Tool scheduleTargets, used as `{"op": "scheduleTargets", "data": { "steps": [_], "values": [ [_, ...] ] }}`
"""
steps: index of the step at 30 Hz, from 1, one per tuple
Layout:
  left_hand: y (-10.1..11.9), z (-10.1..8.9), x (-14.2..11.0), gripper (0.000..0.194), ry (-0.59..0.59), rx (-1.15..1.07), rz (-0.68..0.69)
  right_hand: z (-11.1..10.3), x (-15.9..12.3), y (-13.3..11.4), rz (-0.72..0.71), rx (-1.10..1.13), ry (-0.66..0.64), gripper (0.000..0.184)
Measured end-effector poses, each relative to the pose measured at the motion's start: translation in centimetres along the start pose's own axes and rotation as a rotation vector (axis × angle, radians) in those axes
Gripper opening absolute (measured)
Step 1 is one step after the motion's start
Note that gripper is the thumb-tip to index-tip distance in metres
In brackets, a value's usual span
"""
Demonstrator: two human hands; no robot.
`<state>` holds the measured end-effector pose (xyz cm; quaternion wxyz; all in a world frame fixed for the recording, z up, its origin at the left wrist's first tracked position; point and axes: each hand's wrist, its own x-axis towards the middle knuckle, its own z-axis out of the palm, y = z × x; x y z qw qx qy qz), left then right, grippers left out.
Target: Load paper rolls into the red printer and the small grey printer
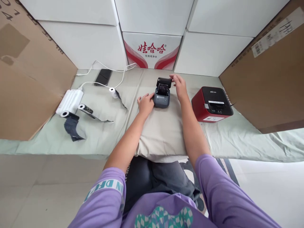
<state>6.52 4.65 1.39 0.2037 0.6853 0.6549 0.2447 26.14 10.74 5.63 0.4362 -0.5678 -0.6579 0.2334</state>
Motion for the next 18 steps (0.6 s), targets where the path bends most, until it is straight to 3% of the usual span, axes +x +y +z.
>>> {"op": "scheduleTargets", "data": {
  "steps": [5,11,18],
  "values": [
    [0.1,-0.1,-0.1,0.063,0.009,-0.023,0.005,0.5,-0.1,1.1,0.052,0.107,-0.123,0.043],
    [0.0,0.0,-0.1,0.074,0.026,-0.093,0.066,-0.3,-0.6,1.9,0.139,0.151,-0.411,0.057],
    [-0.9,0.7,0.4,0.08,0.065,-0.208,0.175,0.4,-0.9,2.8,0.113,0.213,-0.401,0.063]
  ]
}}
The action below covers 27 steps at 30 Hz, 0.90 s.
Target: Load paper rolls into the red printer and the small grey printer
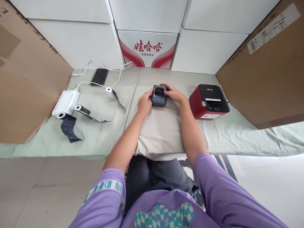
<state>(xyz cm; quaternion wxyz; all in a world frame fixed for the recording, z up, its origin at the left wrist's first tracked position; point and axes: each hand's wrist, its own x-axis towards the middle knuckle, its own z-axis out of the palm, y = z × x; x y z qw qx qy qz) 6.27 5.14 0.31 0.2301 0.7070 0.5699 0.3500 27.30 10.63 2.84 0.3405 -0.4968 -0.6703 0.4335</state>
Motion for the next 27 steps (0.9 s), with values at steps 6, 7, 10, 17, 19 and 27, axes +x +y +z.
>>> {"op": "scheduleTargets", "data": {
  "steps": [6,7,10,17,19,27],
  "values": [
    [-1.2,0.8,0.7,0.073,0.013,-0.075,-0.012,3.5,-2.0,-0.3,0.124,0.031,0.413,0.058],
    [-1.3,0.9,0.8,0.071,0.016,-0.072,-0.011,4.5,-2.6,-0.6,0.157,-0.007,0.487,0.054],
    [-1.6,0.9,0.9,0.067,0.019,-0.049,0.004,7.6,-4.2,-1.6,0.221,-0.216,0.514,0.059],
    [-1.9,0.8,1.3,0.065,-0.031,-0.075,-0.013,10.1,-5.0,-5.0,0.37,-0.531,0.569,0.109],
    [-2.0,0.9,1.3,0.064,-0.028,-0.071,-0.022,9.8,-4.8,-5.8,0.42,-0.562,0.557,0.109],
    [-1.2,0.7,0.6,0.067,-0.095,-0.014,0.01,5.7,-2.8,-5.6,0.462,-0.483,0.532,0.093]
  ]
}}
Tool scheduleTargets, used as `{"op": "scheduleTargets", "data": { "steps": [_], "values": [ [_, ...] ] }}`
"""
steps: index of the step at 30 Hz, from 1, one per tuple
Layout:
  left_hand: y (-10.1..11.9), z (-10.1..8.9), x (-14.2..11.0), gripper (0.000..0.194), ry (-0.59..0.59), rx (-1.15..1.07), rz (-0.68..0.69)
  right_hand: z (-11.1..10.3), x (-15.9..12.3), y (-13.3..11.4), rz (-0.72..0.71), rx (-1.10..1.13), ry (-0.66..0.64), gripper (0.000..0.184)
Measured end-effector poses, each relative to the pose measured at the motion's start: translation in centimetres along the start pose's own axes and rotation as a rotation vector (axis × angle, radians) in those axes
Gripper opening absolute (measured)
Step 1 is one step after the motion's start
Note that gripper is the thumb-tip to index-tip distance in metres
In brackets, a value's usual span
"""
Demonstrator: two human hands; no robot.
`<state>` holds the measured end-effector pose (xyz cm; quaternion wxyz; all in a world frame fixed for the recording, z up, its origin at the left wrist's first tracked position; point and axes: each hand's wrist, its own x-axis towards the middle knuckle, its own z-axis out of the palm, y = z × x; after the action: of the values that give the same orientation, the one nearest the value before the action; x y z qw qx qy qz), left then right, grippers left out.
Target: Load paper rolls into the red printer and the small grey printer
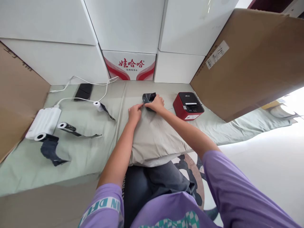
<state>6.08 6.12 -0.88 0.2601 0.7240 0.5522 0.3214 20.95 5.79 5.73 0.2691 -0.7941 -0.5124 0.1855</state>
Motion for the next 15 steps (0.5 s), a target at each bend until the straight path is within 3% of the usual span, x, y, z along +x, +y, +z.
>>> {"op": "scheduleTargets", "data": {
  "steps": [3,8,12,15],
  "values": [
    [0.8,-0.2,-0.4,0.065,-0.041,0.117,0.0,-2.7,4.3,0.0,0.016,0.087,0.095,0.086],
    [1.4,-0.5,-0.8,0.064,-0.057,0.122,0.005,-6.7,12.5,-0.1,0.097,0.076,0.262,0.095],
    [1.5,-0.5,-0.9,0.058,-0.046,0.121,0.002,-7.7,17.0,1.4,0.26,0.026,0.297,0.097],
    [1.8,-0.2,-0.8,0.052,-0.049,0.128,-0.005,-7.4,19.1,2.7,0.297,-0.02,0.309,0.098]
  ]
}}
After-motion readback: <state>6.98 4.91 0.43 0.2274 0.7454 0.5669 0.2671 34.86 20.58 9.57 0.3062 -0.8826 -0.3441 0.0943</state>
